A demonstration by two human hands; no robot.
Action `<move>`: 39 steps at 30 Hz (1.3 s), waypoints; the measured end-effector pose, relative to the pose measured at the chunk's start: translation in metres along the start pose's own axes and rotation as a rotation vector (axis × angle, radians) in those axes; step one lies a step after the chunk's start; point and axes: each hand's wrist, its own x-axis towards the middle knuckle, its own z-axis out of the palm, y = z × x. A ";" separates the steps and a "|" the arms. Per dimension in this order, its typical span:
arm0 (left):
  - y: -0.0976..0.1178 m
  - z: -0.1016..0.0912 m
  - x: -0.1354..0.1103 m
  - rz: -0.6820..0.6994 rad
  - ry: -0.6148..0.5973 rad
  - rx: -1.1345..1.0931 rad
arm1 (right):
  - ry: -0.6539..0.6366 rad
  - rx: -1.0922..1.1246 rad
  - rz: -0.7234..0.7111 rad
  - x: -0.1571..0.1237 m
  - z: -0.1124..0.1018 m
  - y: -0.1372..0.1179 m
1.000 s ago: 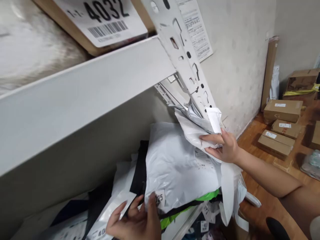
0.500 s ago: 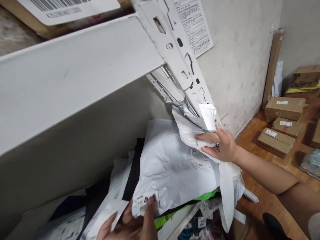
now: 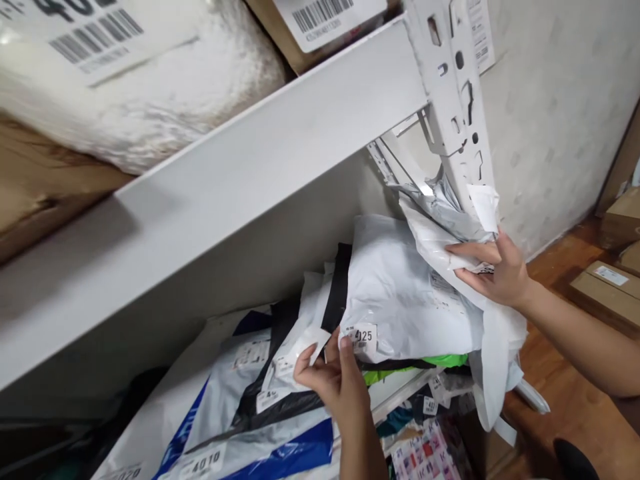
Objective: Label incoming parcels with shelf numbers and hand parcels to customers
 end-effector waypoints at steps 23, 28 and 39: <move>0.019 0.009 -0.022 0.002 -0.009 -0.081 | 0.003 -0.113 -0.038 0.003 0.001 -0.002; 0.022 0.012 -0.018 -0.013 0.025 -0.078 | 0.018 -0.122 -0.053 0.004 0.000 -0.002; 0.020 0.020 -0.010 0.023 0.072 -0.098 | 0.049 -0.045 0.061 -0.005 0.014 -0.020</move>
